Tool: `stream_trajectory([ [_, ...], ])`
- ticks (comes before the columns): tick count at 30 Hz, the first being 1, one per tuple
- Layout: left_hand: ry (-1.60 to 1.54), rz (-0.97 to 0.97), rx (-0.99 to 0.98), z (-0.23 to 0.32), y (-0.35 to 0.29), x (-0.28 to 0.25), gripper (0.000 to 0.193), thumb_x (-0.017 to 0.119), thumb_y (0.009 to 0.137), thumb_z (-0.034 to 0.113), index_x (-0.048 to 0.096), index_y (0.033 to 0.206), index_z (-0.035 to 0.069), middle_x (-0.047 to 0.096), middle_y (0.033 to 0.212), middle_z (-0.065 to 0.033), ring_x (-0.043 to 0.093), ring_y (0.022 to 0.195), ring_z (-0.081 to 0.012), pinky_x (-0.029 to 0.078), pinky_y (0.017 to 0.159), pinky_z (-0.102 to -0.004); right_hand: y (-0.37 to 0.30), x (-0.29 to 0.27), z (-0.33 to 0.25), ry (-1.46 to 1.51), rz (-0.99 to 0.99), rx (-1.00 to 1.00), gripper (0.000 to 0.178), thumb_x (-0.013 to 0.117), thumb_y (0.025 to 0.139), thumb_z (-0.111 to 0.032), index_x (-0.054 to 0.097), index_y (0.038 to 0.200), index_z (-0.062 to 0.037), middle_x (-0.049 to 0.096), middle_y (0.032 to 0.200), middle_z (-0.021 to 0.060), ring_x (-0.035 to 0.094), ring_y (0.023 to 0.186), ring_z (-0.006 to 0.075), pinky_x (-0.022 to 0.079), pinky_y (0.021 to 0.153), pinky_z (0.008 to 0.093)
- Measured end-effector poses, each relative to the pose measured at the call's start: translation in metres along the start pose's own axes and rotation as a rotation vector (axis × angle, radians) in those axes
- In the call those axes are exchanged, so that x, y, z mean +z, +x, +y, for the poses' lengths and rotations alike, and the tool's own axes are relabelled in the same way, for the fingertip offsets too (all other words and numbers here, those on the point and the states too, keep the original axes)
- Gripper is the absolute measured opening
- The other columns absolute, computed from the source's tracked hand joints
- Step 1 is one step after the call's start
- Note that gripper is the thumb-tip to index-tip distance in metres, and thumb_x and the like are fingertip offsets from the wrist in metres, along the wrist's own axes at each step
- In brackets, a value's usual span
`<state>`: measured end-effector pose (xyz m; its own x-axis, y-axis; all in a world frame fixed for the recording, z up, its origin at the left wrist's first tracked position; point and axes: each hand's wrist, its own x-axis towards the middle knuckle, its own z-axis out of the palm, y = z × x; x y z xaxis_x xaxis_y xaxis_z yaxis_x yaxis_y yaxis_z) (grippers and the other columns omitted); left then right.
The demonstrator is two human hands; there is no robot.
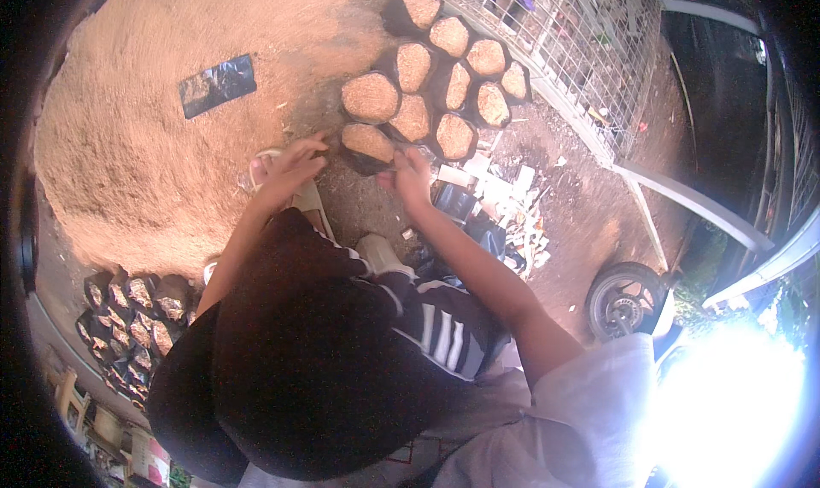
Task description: The person scoops grain from a large pile using a small black scoop and fills black plastic bags. They then tie each filled bag and place it on the ground next to other completed bags. The process is repeated continuously.
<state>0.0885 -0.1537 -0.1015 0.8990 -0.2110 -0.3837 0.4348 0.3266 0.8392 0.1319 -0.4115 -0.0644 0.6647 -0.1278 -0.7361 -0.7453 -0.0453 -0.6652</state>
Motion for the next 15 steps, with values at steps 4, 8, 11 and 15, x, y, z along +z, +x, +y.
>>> stream_trajectory([
  [4,-0.023,0.253,-0.174,0.069,-0.071,-0.016,0.014,0.063,0.106,0.017,0.065,0.117,0.008,0.066,0.127,-0.0092,0.063,0.121,-0.0187,0.054,0.1,-0.0345,0.006,-0.009,0.015,0.108,-0.041,-0.09,0.012,0.053,0.109,-0.017,0.056,0.105,-0.0061,0.064,0.101,0.0086,0.072,0.079,0.0256,0.065,0.073,0.0399],
  [8,0.338,0.598,-0.146,0.073,-0.136,-0.019,0.013,0.064,0.105,0.02,0.067,0.111,0.008,0.071,0.115,-0.0054,0.067,0.111,-0.0186,0.057,0.092,-0.0351,0.012,-0.005,0.025,0.131,-0.07,-0.132,0.01,0.052,0.108,-0.014,0.058,0.109,-0.0063,0.064,0.106,0.0074,0.071,0.081,0.023,0.065,0.075,0.0387],
  [11,0.524,0.635,-0.136,0.071,-0.154,-0.023,0.013,0.064,0.105,0.02,0.067,0.11,0.008,0.071,0.113,-0.0057,0.068,0.109,-0.0193,0.057,0.091,-0.0356,0.012,-0.004,0.033,0.144,-0.127,-0.154,0.01,0.052,0.107,-0.013,0.059,0.111,-0.0071,0.064,0.107,0.0066,0.069,0.08,0.02,0.064,0.075,0.0363],
  [15,0.683,0.6,-0.123,0.07,-0.151,-0.022,0.014,0.065,0.104,0.021,0.068,0.109,0.008,0.071,0.11,-0.0061,0.068,0.107,-0.0204,0.057,0.089,-0.0362,0.024,-0.011,0.049,0.164,-0.162,-0.244,0.011,0.053,0.107,-0.013,0.061,0.113,-0.0084,0.066,0.107,0.0059,0.068,0.079,0.0164,0.061,0.073,0.0328],
])
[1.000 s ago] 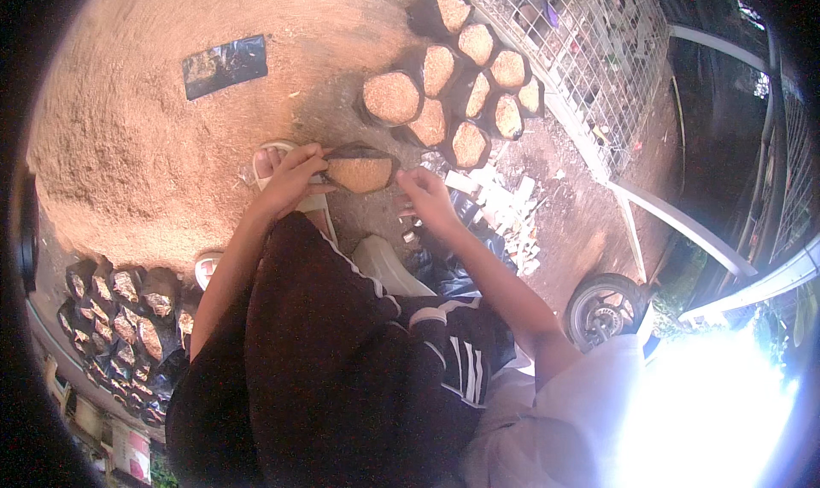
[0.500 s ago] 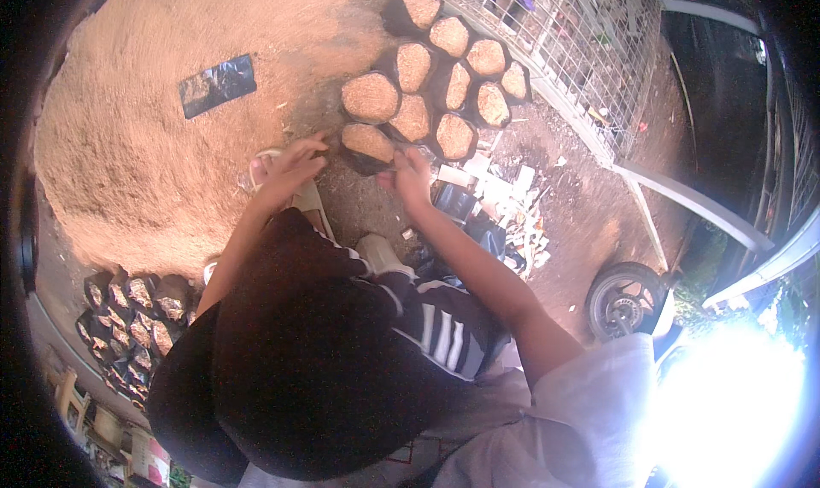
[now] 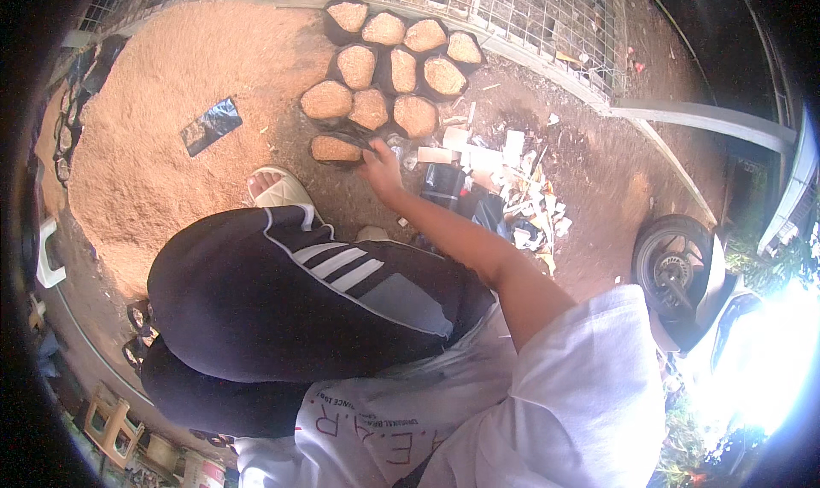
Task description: The person scoops grain from a large pile using a small black scoop and fills black plastic bags. They then tie each filled bag and place it on the ground next to other completed bags. The process is repeated continuously.
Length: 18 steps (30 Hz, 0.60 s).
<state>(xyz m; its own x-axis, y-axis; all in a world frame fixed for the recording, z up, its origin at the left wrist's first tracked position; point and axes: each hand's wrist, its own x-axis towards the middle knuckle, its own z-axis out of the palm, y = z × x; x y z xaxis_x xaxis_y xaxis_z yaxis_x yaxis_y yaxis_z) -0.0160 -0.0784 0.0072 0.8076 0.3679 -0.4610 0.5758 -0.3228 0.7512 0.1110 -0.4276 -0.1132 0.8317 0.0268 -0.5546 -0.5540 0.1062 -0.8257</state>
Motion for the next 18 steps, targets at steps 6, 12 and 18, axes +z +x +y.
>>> stream_trajectory([
  [6,0.139,-0.052,0.073,0.006,0.004,0.005,0.015,0.067,0.102,0.022,0.068,0.107,0.007,0.071,0.106,-0.0068,0.069,0.103,-0.0219,0.057,0.087,-0.0371,0.007,-0.007,0.002,0.034,0.025,0.012,0.012,0.054,0.106,-0.014,0.06,0.116,-0.0087,0.068,0.106,0.0055,0.066,0.077,0.0144,0.06,0.07,0.0321],
  [12,0.217,-0.074,0.088,-0.005,0.0,-0.002,0.016,0.068,0.101,0.022,0.069,0.105,0.007,0.072,0.103,-0.0074,0.069,0.1,-0.0234,0.057,0.084,-0.0381,0.002,0.016,-0.008,-0.156,0.13,0.138,0.019,0.059,0.104,-0.021,0.051,0.118,-0.0105,0.062,0.103,0.0063,0.066,0.078,0.0175,0.057,0.065,0.0334],
  [18,0.251,-0.14,0.177,-0.001,0.006,0.009,0.017,0.069,0.099,0.023,0.069,0.103,0.007,0.072,0.099,-0.0081,0.07,0.096,-0.025,0.056,0.082,-0.039,0.018,-0.015,0.003,-0.408,0.211,0.038,0.04,0.07,0.097,-0.035,0.049,0.12,-0.0098,0.057,0.105,0.0091,0.062,0.091,0.0214,0.055,0.069,0.0364],
])
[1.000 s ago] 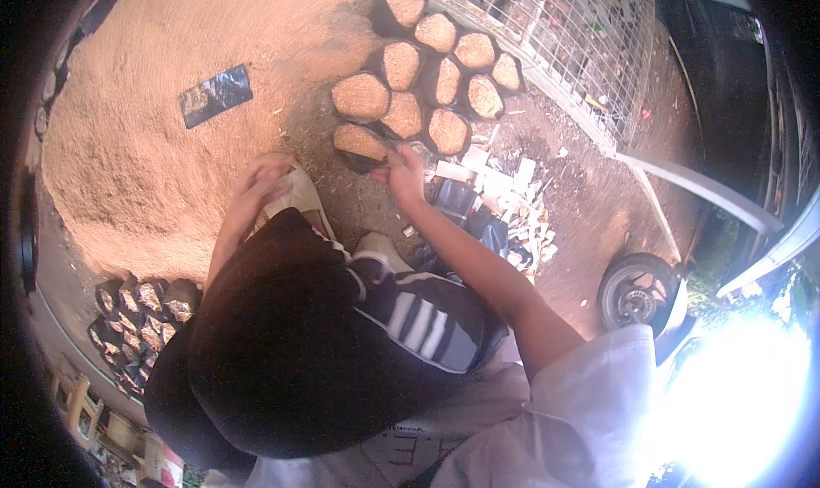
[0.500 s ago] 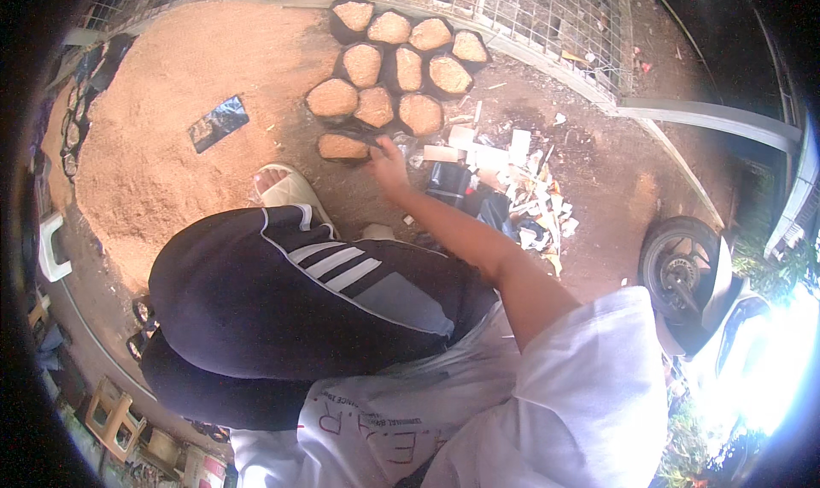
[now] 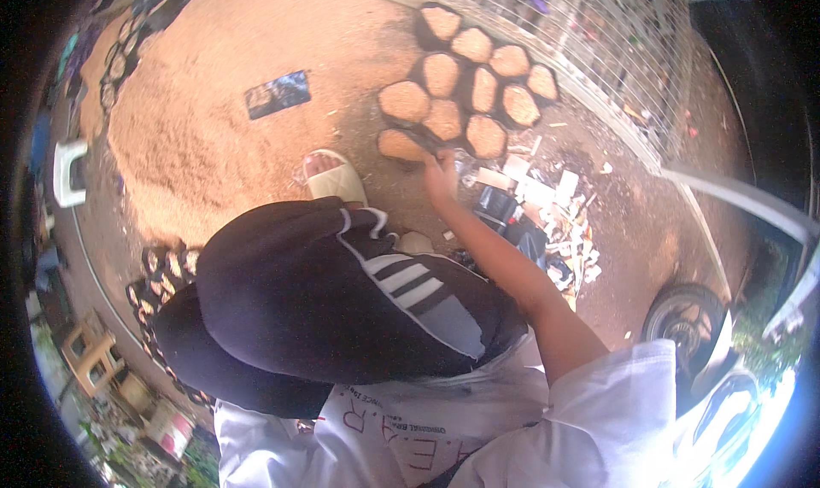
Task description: The person scoops grain from a large pile using a small black scoop and fills black plastic bags. They then tie each filled bag and place it on the ground next to other completed bags. The process is repeated continuously.
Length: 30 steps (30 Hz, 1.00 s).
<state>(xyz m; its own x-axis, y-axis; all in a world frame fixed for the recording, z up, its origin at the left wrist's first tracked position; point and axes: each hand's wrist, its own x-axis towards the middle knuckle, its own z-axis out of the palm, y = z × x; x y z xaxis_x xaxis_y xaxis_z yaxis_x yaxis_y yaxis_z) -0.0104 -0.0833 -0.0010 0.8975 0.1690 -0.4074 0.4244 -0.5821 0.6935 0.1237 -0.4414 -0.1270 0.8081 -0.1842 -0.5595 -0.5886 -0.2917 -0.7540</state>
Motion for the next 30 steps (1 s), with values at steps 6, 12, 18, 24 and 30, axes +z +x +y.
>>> stream_trajectory([
  [6,0.02,-0.034,0.002,-0.021,-0.02,-0.004,0.018,0.071,0.098,0.024,0.07,0.101,0.006,0.072,0.095,-0.0087,0.071,0.093,-0.0265,0.056,0.079,-0.0399,-0.061,0.006,-0.064,-0.356,0.128,-0.44,0.05,0.072,0.091,-0.024,0.05,0.129,0.0002,0.056,0.125,0.0259,0.054,0.118,0.04,0.042,0.102,0.0465],
  [12,-0.004,-0.09,0.072,-0.024,-0.019,0.009,0.02,0.072,0.097,0.025,0.07,0.099,0.006,0.073,0.091,-0.0094,0.071,0.089,-0.028,0.056,0.077,-0.0409,-0.04,0.113,-0.159,-0.375,-0.246,-1.143,0.045,0.07,0.091,-0.019,0.053,0.128,0.0011,0.058,0.127,0.0238,0.057,0.12,0.0416,0.047,0.1,0.0501],
  [18,-0.056,-0.139,0.119,-0.036,-0.031,0.018,0.021,0.074,0.095,0.026,0.071,0.097,0.005,0.073,0.087,-0.01,0.072,0.086,-0.0296,0.056,0.074,-0.0418,-0.037,0.285,-0.221,-1.007,-0.539,-1.139,0.045,0.067,0.094,-0.031,0.06,0.126,-0.0008,0.064,0.128,0.0201,0.061,0.121,0.0378,0.05,0.102,0.0516],
  [24,-0.077,-0.051,0.11,-0.035,-0.026,0.005,0.023,0.076,0.092,0.027,0.071,0.096,0.005,0.073,0.087,-0.0129,0.072,0.083,-0.0328,0.056,0.073,-0.0431,0.015,0.348,-0.213,-1.113,-0.152,-1.264,0.038,0.065,0.096,-0.033,0.07,0.12,-0.0045,0.07,0.124,0.0186,0.066,0.117,0.0352,0.054,0.096,0.049],
  [30,0.021,0.173,0.031,-0.029,-0.037,-0.091,0.016,0.077,0.092,0.018,0.074,0.098,0.004,0.075,0.092,-0.0119,0.072,0.081,-0.0242,0.057,0.074,-0.0361,-0.013,0.345,-0.273,-0.419,-0.502,-0.825,0.026,0.061,0.101,-0.028,0.074,0.105,-0.0064,0.076,0.087,0.0112,0.073,0.08,0.0255,0.056,0.077,0.0373],
])
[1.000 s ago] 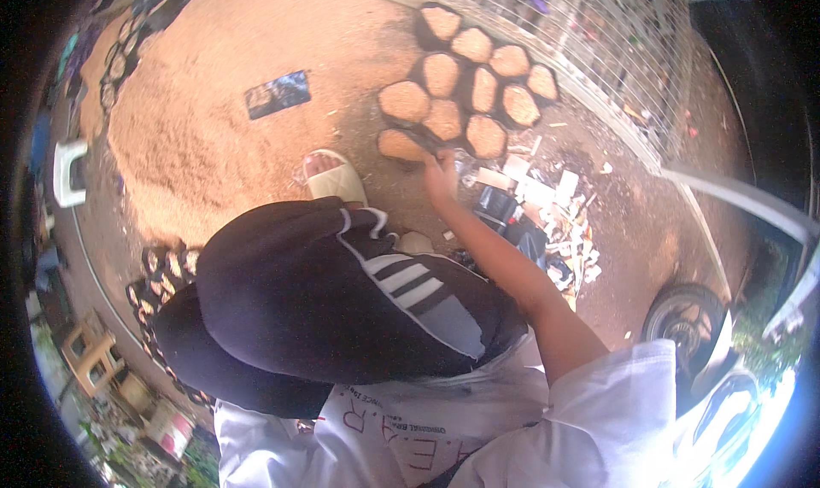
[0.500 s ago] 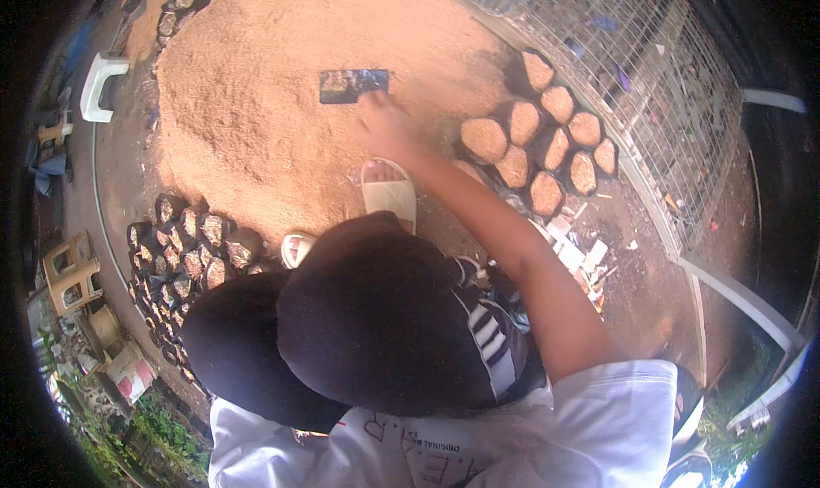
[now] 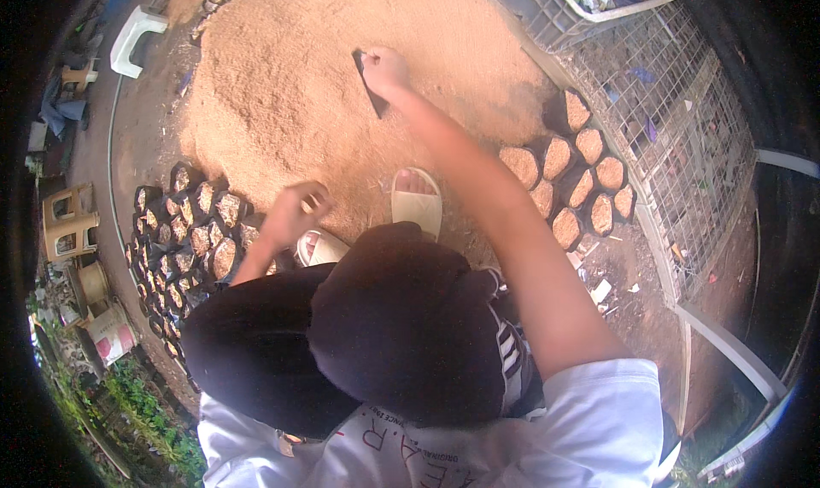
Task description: The person scoops grain from a large pile using a small black scoop and fills black plastic bags. They then tie each filled bag and place it on the ground next to other completed bags. The process is repeated continuously.
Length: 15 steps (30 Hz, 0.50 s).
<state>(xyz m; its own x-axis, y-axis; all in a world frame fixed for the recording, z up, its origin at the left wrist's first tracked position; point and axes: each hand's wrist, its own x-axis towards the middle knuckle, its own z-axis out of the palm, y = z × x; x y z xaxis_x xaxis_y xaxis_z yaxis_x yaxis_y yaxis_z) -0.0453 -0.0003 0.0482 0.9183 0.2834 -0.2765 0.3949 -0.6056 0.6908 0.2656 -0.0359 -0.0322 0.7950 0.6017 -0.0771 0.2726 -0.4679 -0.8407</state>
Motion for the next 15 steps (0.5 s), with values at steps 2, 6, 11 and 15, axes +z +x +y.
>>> stream_trajectory([
  [2,0.022,0.113,0.01,0.002,0.01,-0.052,0.018,0.075,0.094,0.019,0.073,0.101,0.002,0.076,0.092,-0.0105,0.072,0.081,-0.0199,0.057,0.074,-0.0348,0.013,-0.013,-0.042,0.314,-0.142,0.049,0.021,0.065,0.101,-0.025,0.074,0.098,-0.0065,0.074,0.089,0.0045,0.069,0.079,0.0142,0.054,0.067,0.031],
  [6,-0.41,0.232,-0.299,0.05,0.05,-0.146,0.047,0.064,0.103,0.038,0.065,0.126,-0.003,0.074,0.109,-0.0169,0.073,0.095,-0.0248,0.06,0.08,-0.0382,0.014,-0.058,-0.129,0.485,-0.39,-0.064,0.015,0.067,0.101,-0.019,0.072,0.099,-0.0038,0.073,0.095,0.0073,0.072,0.078,0.0159,0.058,0.063,0.0291],
  [11,-0.828,0.471,-0.377,0.122,0.043,-0.203,0.067,0.059,0.104,0.051,0.054,0.139,-0.006,0.067,0.124,-0.0224,0.071,0.106,-0.031,0.062,0.091,-0.0415,-0.012,-0.09,-0.237,0.445,-0.556,-0.184,0.016,0.064,0.101,-0.013,0.067,0.103,0.0029,0.072,0.096,0.0164,0.078,0.087,0.0248,0.066,0.078,0.0326],
  [15,-0.953,0.453,-0.249,0.149,0.027,-0.23,0.054,0.055,0.108,0.04,0.055,0.133,-0.007,0.064,0.125,-0.0231,0.07,0.109,-0.0318,0.064,0.093,-0.0401,-0.048,-0.104,-0.285,0.519,-0.728,-0.154,0.015,0.065,0.1,-0.011,0.065,0.099,0.004,0.07,0.097,0.019,0.078,0.086,0.028,0.067,0.078,0.0325],
])
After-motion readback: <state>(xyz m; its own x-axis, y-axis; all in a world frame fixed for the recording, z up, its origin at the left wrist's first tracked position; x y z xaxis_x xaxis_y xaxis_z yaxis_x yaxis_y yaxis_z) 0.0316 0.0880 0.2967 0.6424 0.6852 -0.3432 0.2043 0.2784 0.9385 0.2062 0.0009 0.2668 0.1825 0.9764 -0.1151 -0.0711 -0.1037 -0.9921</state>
